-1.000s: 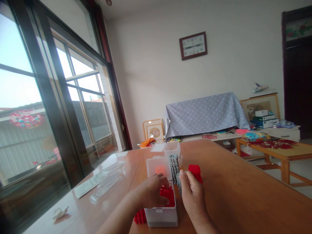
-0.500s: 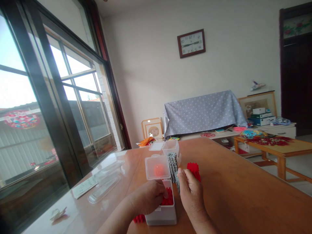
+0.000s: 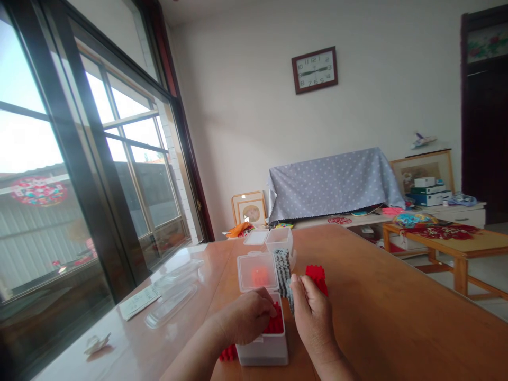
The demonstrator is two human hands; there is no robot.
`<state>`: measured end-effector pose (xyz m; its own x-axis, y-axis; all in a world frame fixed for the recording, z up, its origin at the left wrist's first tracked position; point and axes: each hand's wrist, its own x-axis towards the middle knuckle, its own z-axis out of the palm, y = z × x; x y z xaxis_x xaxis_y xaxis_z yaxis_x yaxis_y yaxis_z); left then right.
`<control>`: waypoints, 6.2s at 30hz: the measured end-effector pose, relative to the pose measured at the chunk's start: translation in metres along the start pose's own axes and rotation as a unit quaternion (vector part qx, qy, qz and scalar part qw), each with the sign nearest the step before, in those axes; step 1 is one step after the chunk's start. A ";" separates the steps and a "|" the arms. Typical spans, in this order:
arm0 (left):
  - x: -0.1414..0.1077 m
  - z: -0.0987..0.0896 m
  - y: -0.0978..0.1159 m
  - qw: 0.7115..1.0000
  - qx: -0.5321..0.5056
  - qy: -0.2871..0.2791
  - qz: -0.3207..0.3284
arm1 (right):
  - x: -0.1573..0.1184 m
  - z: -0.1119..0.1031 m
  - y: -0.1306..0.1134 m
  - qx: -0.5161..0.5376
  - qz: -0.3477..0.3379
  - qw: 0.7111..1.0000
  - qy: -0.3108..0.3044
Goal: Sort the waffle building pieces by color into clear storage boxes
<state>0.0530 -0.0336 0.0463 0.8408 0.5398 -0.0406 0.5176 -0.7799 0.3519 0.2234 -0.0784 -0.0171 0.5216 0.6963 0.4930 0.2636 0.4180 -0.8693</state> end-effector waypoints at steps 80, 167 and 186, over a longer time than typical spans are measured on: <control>-0.033 -0.023 0.001 0.977 0.190 0.034 -0.091 | -0.002 0.000 -0.004 0.010 -0.002 1.000 -0.020; -0.101 0.075 -0.093 0.784 -0.364 0.468 -0.182 | 0.036 0.060 -0.082 -0.442 -0.077 0.758 -0.474; -0.102 0.070 -0.078 0.782 -0.430 0.424 -0.153 | 0.014 0.061 -0.050 -0.457 -0.086 0.772 -0.433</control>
<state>-0.0615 -0.0503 -0.0426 0.1025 0.9598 0.2612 0.0695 -0.2688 0.9607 0.1682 -0.0542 0.0355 -0.2188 0.9708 0.0979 0.9373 0.2371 -0.2556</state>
